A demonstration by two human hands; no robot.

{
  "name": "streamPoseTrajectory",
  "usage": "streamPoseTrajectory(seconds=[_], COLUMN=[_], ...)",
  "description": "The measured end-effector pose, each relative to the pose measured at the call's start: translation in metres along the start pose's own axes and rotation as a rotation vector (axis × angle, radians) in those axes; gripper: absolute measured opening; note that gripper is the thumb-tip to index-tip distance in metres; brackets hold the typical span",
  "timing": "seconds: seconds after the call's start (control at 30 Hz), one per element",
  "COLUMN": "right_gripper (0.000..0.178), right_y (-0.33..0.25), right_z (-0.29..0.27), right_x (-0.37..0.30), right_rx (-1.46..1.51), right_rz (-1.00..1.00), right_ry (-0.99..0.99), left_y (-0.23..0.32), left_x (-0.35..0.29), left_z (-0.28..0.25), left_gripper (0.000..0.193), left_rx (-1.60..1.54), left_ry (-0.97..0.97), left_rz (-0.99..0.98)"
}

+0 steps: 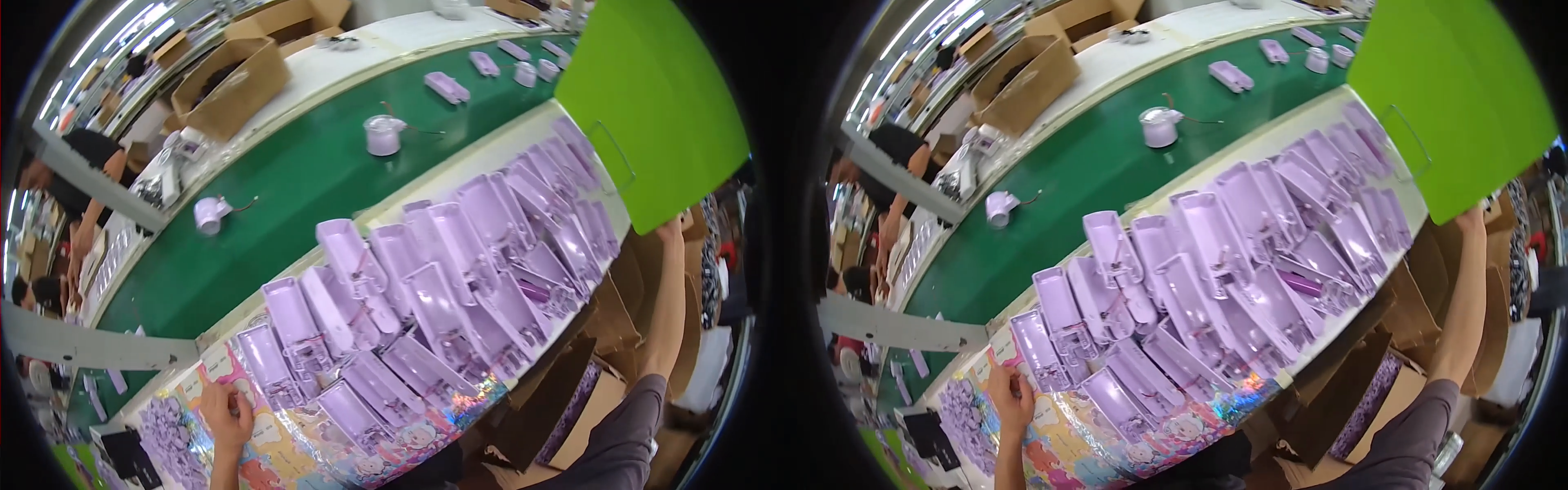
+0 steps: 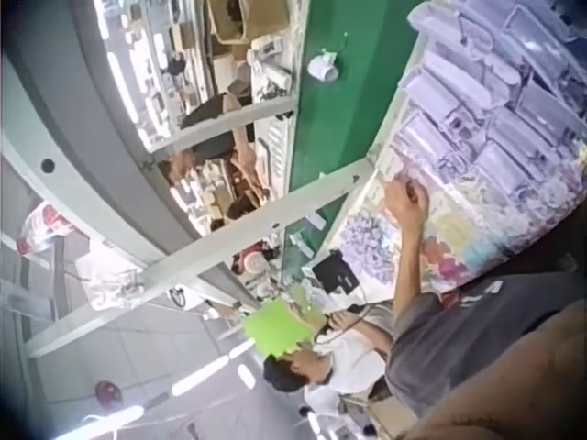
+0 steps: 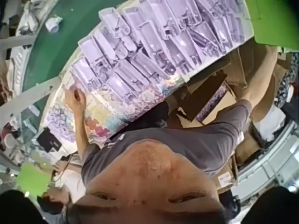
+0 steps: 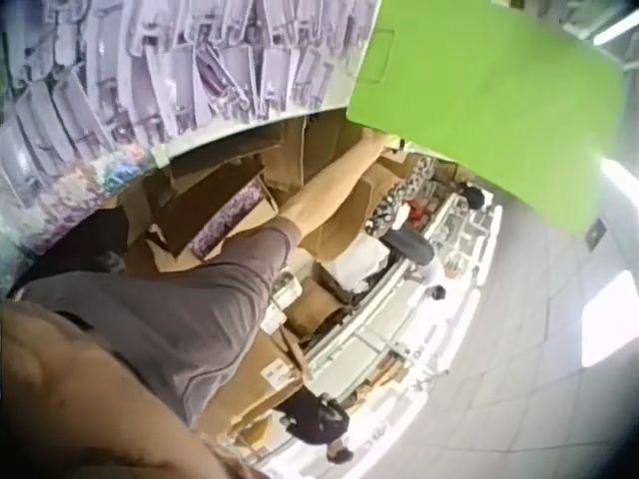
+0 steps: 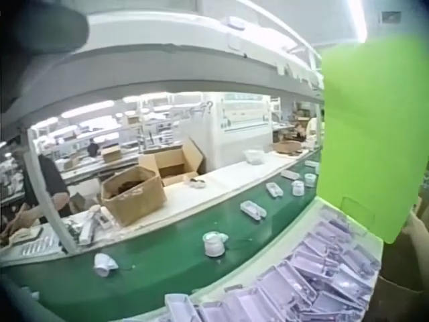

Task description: The person assembles handheld fan parts by hand, fitting fan heads and small components into plastic casings, and places the assembled units onto the conveyor belt.

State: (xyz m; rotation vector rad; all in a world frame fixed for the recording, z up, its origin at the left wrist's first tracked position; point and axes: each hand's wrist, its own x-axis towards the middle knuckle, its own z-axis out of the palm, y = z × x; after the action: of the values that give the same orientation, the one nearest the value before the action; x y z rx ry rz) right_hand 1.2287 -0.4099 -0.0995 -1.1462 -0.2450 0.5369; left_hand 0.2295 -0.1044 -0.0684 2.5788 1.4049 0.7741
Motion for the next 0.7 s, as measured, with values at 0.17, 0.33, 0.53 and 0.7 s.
streamPoseTrajectory(seconds=[0.17, 0.33, 0.53, 0.7], right_gripper=[0.041, 0.041, 0.031, 0.02], right_y=[0.019, 0.053, 0.063, 0.035], right_z=[-0.016, -0.019, 0.042, 0.308], right_x=[0.027, 0.004, -0.102, -0.214], right_rx=[-0.071, -0.128, -0.506, -0.711], right_rz=[0.099, -0.041, -0.187, -0.847], right_ry=[-0.291, 0.109, 0.781, 0.212], left_y=[0.0, -0.002, -0.011, -0.015], left_x=[0.005, 0.009, 0.012, 0.008], left_z=[-0.007, -0.006, -0.005, -0.006], left_gripper=[0.012, 0.013, 0.012, 0.012], left_rx=[0.003, 0.002, -0.125, -0.241], left_ry=[0.016, 0.006, 0.011, 0.016], left_rz=[0.06, 0.085, 0.045, 0.054])
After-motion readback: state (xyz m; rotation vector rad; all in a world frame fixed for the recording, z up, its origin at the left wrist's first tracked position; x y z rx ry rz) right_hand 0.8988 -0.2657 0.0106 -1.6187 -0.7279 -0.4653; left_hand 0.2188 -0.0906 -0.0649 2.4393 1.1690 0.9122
